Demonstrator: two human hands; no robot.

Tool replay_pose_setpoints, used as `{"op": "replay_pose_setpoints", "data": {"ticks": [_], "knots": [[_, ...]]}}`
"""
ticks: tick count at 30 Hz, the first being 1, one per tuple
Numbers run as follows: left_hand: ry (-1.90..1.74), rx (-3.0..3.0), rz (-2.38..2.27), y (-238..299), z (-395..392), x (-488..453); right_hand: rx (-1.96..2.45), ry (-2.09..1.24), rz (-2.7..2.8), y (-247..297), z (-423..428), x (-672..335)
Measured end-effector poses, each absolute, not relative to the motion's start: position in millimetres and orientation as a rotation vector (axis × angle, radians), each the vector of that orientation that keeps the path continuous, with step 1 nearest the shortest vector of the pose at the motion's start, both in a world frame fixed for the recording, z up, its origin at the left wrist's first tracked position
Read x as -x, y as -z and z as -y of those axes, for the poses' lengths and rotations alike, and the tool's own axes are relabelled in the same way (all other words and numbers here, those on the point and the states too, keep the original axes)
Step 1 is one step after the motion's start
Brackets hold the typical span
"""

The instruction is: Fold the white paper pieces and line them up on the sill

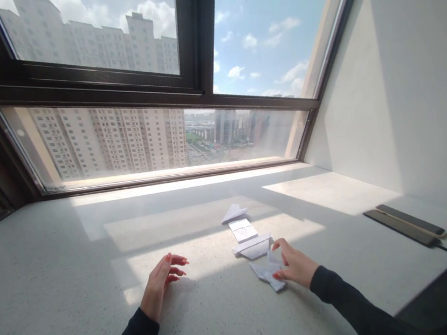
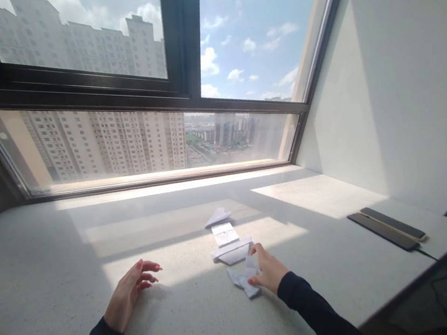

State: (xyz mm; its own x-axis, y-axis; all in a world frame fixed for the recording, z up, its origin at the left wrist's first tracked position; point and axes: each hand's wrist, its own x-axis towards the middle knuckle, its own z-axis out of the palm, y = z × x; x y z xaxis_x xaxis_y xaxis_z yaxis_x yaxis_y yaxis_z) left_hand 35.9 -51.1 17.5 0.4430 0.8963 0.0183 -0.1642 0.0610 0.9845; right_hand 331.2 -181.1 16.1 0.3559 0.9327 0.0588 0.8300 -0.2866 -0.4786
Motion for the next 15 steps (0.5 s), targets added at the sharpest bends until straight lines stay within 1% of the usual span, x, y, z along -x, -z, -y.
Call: {"op": "replay_pose_setpoints", "data": {"ticks": [4,8,12,15], "knots": [[-0.928,-1.251,-0.763,-18,51,-36,2.189,-0.203,1.535,-15,182,-327],[-0.938,-1.261,-0.763,-16,49,-36,2.209,-0.181,1.539,-20,181,-324],[-0.953,-1.259,-0.764,-16,49,-36,2.203,-0.21,1.549,-38,183,-322],[-0.963,-1.257,-0.777,-17,48,-35,2.102,-0.142,1.558,-57,184,-311]]}}
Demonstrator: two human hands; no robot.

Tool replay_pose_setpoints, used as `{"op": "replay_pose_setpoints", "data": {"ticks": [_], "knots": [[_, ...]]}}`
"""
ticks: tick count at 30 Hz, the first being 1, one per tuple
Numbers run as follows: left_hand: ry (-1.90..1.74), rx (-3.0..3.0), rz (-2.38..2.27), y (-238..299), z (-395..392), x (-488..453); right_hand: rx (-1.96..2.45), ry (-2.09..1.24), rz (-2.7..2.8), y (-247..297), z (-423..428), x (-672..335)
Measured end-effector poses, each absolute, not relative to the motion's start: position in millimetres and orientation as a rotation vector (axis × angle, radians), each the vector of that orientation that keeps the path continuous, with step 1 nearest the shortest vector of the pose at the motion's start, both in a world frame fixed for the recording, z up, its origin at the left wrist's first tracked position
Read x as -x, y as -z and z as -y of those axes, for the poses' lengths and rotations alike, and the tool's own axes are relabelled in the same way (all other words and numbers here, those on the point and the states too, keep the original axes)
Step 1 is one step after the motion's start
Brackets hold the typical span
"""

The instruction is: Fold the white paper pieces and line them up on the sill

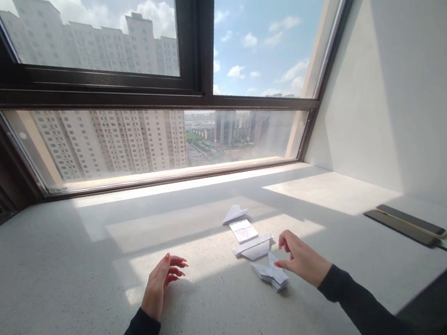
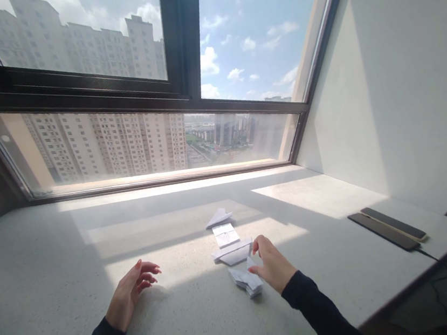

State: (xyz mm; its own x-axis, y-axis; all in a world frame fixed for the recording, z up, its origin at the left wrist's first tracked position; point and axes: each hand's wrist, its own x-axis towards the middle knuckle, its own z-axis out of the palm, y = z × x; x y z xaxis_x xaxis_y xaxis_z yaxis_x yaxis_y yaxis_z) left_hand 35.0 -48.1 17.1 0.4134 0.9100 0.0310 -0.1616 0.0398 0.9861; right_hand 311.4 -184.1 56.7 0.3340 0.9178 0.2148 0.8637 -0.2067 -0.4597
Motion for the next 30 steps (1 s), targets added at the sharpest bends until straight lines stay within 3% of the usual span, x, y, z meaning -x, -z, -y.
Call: {"op": "replay_pose_setpoints", "data": {"ticks": [4,9,15,23,30], "knots": [[-0.969,-1.318,-0.803,-16,46,-34,1.899,-0.218,1.687,-64,170,-271],[-1.033,-1.564,-0.904,-12,42,-30,1.545,-0.438,2.032,-28,124,-208],[-1.104,-2.079,-1.026,2,29,-22,1.508,-0.502,2.299,8,81,-179],[-0.504,-2.726,-1.036,23,27,-23,1.5,-0.595,2.27,6,82,-180],[-0.468,-2.76,-1.082,21,28,-23,1.48,-0.63,2.227,1,85,-180]]}}
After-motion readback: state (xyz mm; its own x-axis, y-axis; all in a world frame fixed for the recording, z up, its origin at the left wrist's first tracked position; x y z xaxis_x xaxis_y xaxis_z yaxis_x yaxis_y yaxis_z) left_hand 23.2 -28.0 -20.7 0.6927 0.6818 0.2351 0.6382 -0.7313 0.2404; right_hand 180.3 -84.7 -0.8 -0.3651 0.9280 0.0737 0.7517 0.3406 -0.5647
